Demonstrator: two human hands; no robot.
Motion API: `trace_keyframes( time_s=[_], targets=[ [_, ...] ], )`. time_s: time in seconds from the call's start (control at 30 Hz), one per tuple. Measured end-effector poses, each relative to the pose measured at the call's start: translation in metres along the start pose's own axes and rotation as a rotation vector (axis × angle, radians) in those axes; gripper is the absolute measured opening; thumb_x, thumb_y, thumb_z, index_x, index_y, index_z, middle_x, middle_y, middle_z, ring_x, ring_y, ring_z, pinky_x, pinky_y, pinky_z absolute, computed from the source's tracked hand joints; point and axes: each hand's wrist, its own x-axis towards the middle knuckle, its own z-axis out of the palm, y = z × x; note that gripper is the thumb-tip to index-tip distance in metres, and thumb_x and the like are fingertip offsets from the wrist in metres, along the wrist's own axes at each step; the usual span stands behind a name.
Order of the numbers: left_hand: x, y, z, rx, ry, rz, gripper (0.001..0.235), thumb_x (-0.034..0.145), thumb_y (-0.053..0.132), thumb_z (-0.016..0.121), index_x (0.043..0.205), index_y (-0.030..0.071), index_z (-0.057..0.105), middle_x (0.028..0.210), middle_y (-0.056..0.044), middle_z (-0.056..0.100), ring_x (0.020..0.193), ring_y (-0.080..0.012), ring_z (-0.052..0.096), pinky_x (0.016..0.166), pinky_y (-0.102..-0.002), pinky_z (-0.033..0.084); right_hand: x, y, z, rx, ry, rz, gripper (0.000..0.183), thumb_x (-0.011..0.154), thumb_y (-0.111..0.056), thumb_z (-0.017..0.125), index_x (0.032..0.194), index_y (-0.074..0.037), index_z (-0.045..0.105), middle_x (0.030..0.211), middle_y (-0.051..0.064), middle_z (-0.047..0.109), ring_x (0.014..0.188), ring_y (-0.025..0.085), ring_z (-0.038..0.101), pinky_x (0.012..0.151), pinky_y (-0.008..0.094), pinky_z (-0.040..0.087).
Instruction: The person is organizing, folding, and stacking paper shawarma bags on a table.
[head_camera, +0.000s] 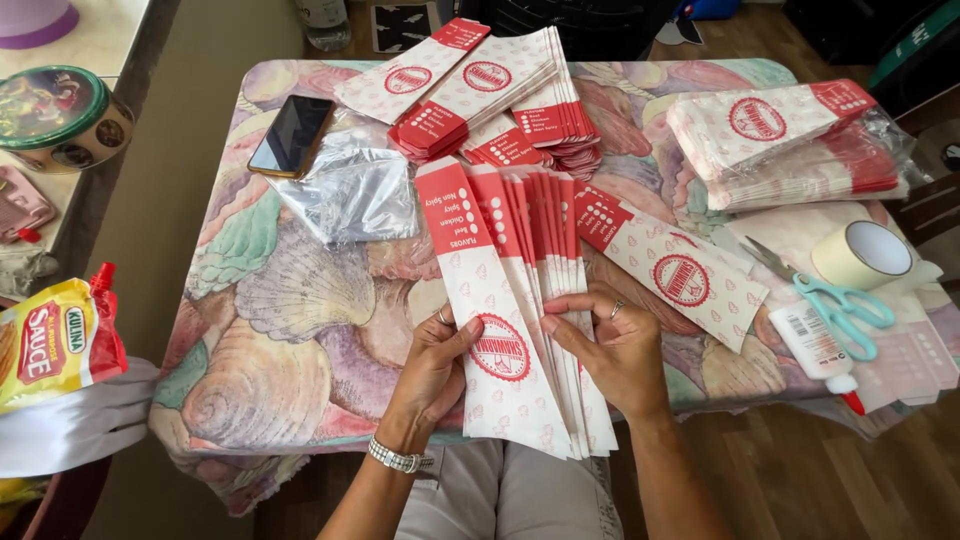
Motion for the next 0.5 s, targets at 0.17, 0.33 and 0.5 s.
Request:
trace_keyframes(
  time_s=[0.17,0.33,0.5],
  targets=[
    [-0.001,0.000,-0.001,0.012,-0.008,0.002,0.015,0.091,0.002,0.070,0.105,-0.002,0.070,0.089,-0.023,0.075,0.081,-0.0336,0.077,0.075,-0.044,0.064,-0.006,0.004,-0.003,0.053,-0.017,0.028,0.015,0.085,0.002,0.079,0.099,0.005,0.078,0.089,0.014,0.068,0.086,0.016,0.066,0.081,0.034,0.058],
    [-0.004,0.004,0.009,0.047,0.032,0.025,0.025,0.090,0.000,0.069,0.115,-0.004,0.069,0.097,-0.024,0.074,0.086,-0.0335,0.076,0.077,-0.043,0.063,-0.009,0.003,-0.003,0.099,-0.057,0.046,0.027,0.084,-0.003,0.081,0.108,0.006,0.074,0.094,0.017,0.070,0.089,0.021,0.072,0.082,0.036,0.061],
    [-0.019,0.019,0.039,0.178,0.027,0.112,0.050,0.089,0.001,0.072,0.136,-0.005,0.055,0.113,-0.019,0.068,0.098,-0.0282,0.069,0.085,-0.043,0.061,-0.005,-0.001,0.008,0.153,-0.111,0.069,0.078,0.085,0.008,0.072,0.150,-0.003,0.030,0.107,0.017,0.066,0.093,0.015,0.062,0.080,0.030,0.059]
  ],
)
